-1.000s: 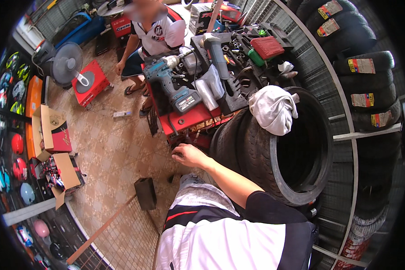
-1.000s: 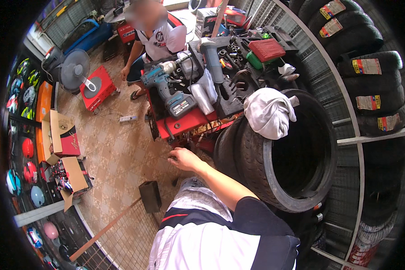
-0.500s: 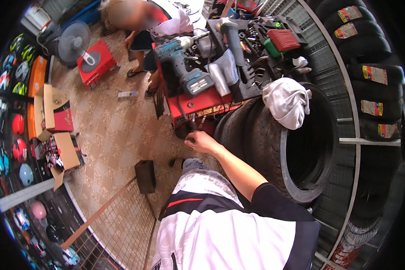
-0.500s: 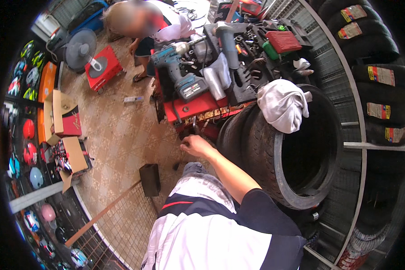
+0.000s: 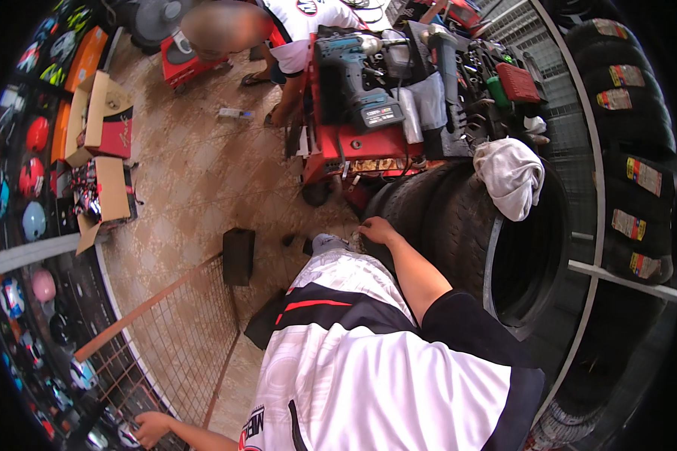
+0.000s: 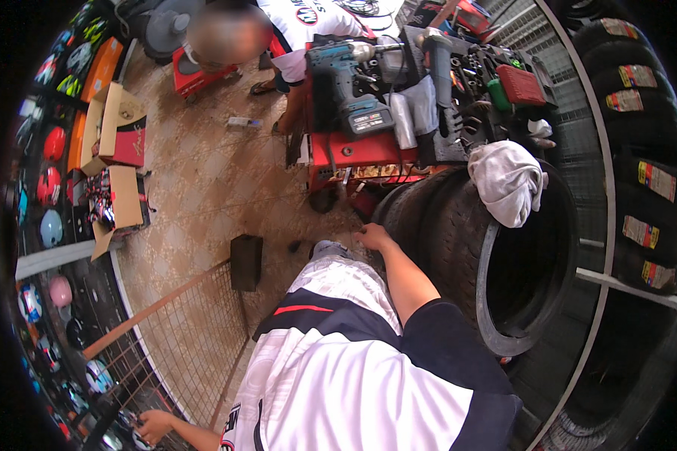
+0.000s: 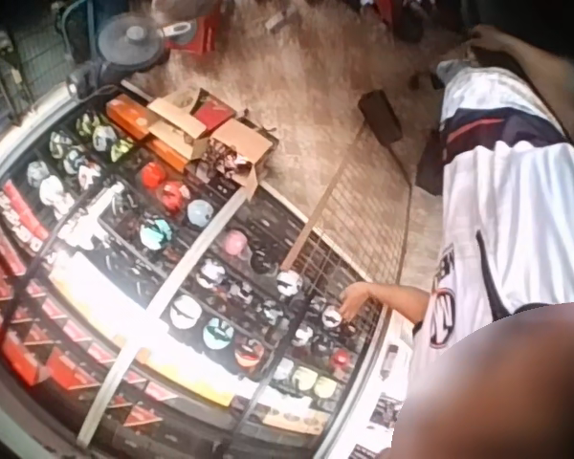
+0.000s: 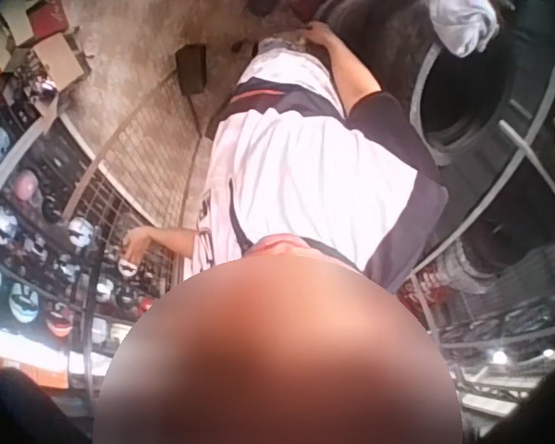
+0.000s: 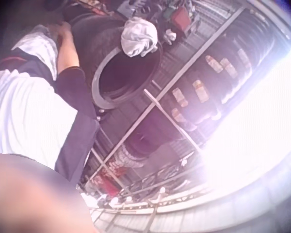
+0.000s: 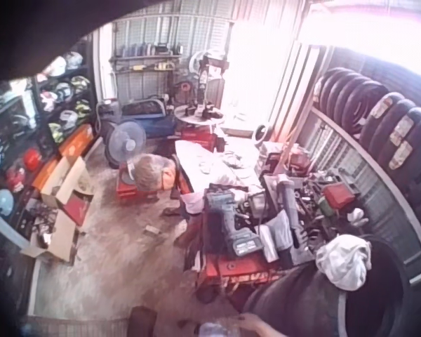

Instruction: The person uses an angle grinder to cut a metal grid frame, then positions the grid upright and uses a metal bar to bend and align its edges. A coworker assists by holding the grid steady during the bending process.

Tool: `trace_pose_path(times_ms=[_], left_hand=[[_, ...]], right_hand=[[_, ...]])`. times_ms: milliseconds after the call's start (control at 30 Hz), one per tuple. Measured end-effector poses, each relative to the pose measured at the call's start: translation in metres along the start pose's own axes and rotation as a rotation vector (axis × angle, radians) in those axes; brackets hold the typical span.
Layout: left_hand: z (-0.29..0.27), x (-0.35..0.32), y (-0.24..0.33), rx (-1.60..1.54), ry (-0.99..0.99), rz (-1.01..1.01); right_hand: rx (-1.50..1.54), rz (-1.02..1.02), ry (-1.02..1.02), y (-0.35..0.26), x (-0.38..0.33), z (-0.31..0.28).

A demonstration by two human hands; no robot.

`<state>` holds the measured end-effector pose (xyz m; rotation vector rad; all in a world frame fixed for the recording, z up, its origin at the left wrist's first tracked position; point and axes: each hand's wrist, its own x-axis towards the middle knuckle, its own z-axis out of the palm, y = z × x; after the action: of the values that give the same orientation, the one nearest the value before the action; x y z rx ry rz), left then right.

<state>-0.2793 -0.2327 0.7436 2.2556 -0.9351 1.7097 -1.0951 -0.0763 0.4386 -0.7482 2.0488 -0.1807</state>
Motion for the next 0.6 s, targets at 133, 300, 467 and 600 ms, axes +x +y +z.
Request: trace_pose_path(times_ms=[133, 300, 467, 600], left_hand=[[0.021, -0.008, -0.019, -0.148, 0.123, 0.09], [0.02, -0.015, -0.027, -0.154, 0.086, 0.066], [0.0, -0.019, -0.028, -0.127, 0.065, 0.074], [-0.004, -0.014, -0.042, -0.117, -0.041, 0.074]], right_hand=[[-0.013, 0.049, 0.005, 0.006, 0.003, -0.001], [-0.054, -0.024, 0.015, -0.004, 0.022, -0.005], [0.057, -0.044, 0.14, -0.01, 0.081, -0.012], [0.2, 0.057, 0.335, -0.01, 0.16, -0.009]])
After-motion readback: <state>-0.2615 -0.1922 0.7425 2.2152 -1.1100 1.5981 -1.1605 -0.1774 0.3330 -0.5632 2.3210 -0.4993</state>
